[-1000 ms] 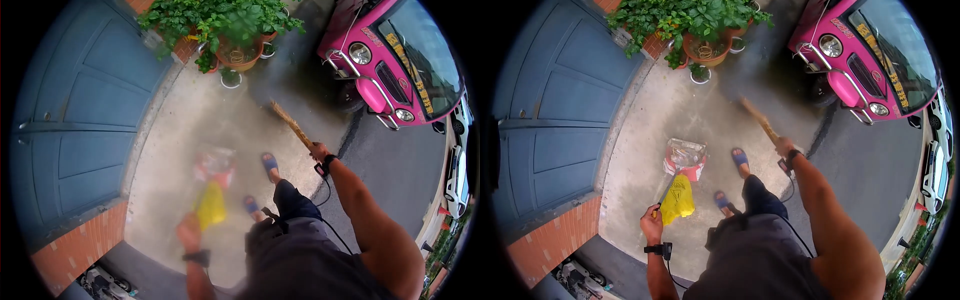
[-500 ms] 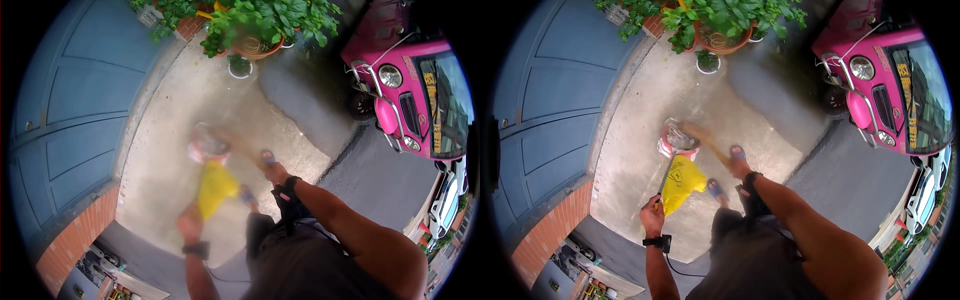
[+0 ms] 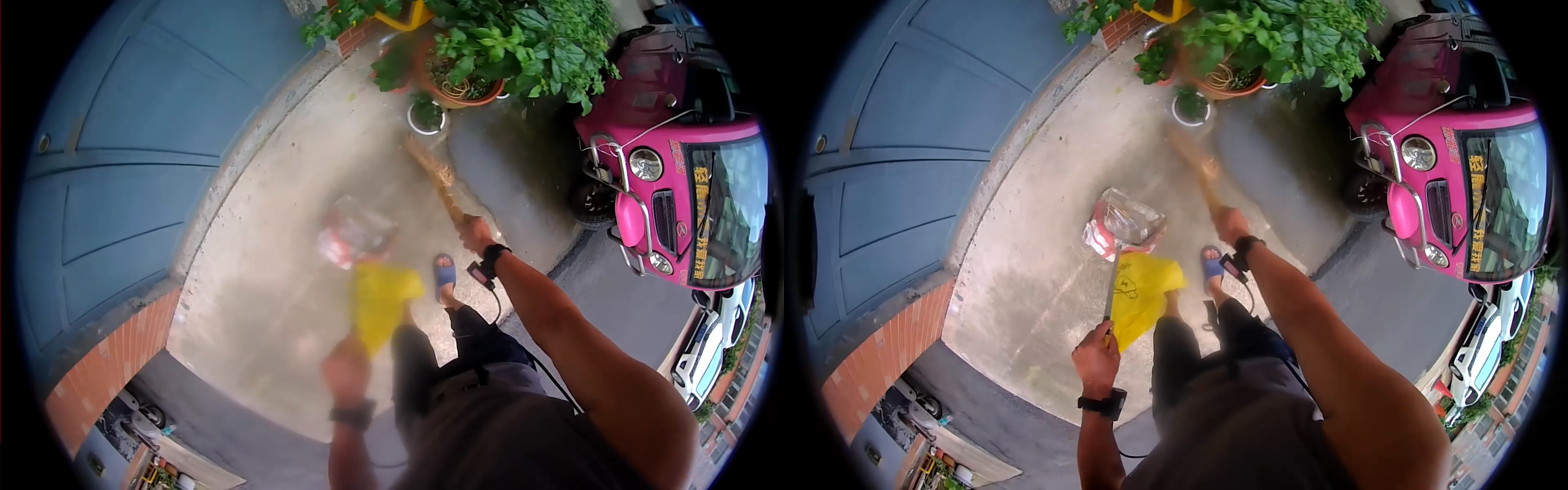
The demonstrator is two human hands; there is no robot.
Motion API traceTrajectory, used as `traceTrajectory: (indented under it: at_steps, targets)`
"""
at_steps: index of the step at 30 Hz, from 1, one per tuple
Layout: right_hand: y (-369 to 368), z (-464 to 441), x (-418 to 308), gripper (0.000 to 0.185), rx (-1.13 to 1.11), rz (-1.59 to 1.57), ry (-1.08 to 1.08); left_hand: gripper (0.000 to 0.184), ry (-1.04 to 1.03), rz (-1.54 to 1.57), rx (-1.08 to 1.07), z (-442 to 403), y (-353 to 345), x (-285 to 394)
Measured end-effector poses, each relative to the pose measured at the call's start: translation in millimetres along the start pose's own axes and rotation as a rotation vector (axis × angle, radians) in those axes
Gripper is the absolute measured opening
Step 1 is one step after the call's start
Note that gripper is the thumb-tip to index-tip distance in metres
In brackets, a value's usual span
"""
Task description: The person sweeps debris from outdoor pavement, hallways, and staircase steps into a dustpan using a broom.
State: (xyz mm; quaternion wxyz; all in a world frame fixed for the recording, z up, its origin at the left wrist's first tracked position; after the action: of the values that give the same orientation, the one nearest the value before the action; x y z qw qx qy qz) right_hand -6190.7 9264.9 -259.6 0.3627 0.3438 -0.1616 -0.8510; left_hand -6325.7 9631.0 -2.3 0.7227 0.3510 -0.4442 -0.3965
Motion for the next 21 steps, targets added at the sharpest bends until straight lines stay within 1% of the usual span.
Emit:
traceTrajectory:
  at_steps: [1,2,3,4,5,6,7,8,10,12,13,14,15,16,18,19,21]
  targets:
    - [-39.4,-8.6,-1.0,0.021,-0.095,0.296,0.184,0.026,-0.003,-0.043,-0.001,-0.2,-0.1,-2.3]
    - [-78.5,-13.4,-1.5,0.023,-0.135,0.58,0.39,0.026,0.017,-0.07,-0.012,0.1,-0.3,-7.5]
    - [-94.1,13.3,-19.2,0.031,-0.056,0.547,0.582,0.026,0.035,-0.095,-0.019,-1.0,1.7,-12.6]
    - [-103.1,38.1,-36.1,0.033,-0.038,0.526,0.664,0.026,0.053,-0.122,-0.023,-2.5,6.5,-18.7]
    - [-99.0,56.9,-33.4,0.035,-0.144,0.239,0.372,0.026,0.062,-0.141,-0.028,-4.8,14.3,-24.2]
    - [-91.5,86.0,-34.3,0.037,-0.163,-0.079,0.062,0.026,0.055,-0.122,-0.018,-7.6,23.9,-30.5]
    - [-84.3,113.7,-41.7,0.04,-0.125,-0.272,-0.131,0.025,0.046,-0.106,-0.006,-12.4,34.5,-37.4]
    - [-71.8,134.6,-71.5,0.028,-0.22,-0.22,-0.125,0.025,0.035,-0.091,0.004,-16.9,44.9,-43.9]
    - [-62.3,141.9,-88.8,0.034,-0.234,-0.353,-0.126,0.025,0.045,-0.08,0.025,-25.4,63.6,-60.6]
    - [-35.8,128.2,-106.0,0.038,-0.211,-0.268,-0.109,0.024,0.067,-0.041,0.041,-32.4,80.8,-72.9]
    - [-20.7,115.6,-120.8,0.042,-0.191,-0.238,-0.095,0.024,0.084,-0.005,0.054,-36.1,93.2,-75.9]
    - [-10.1,96.9,-127.6,0.045,-0.176,-0.237,-0.071,0.024,0.102,0.029,0.064,-39.5,104.1,-77.6]
    - [3.8,80.6,-145.6,0.047,-0.157,-0.252,-0.038,0.023,0.083,0.106,0.125,-43.1,117.6,-75.2]
    - [14.5,58.6,-161.6,0.045,-0.142,-0.24,-0.004,0.023,0.096,0.117,0.133,-49.0,123.8,-76.4]
    - [29.9,-2.1,-183.2,0.03,-0.116,-0.277,0.031,0.022,0.129,0.137,0.145,-61.8,133.4,-81.6]
    - [36.0,-39.9,-188.7,0.025,-0.084,-0.24,0.099,0.022,0.139,0.144,0.139,-66.2,137.8,-84.0]
    - [56.0,-90.8,-237.7,0.024,-0.052,-0.152,0.122,0.021,0.168,0.164,0.158,-87.6,146.9,-88.4]
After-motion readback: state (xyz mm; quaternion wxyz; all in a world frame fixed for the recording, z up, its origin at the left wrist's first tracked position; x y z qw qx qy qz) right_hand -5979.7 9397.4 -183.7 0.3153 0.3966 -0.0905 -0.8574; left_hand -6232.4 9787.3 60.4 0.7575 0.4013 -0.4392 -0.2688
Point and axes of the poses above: each hand's wrist, its own z-axis away from the middle knuckle, its own y-axis out of the back of the hand, x = y × z, the point moved 10 cm from there along -z, towards the middle knuckle, and after that the axes turned 4 degrees about y, right-handed, at the moved point
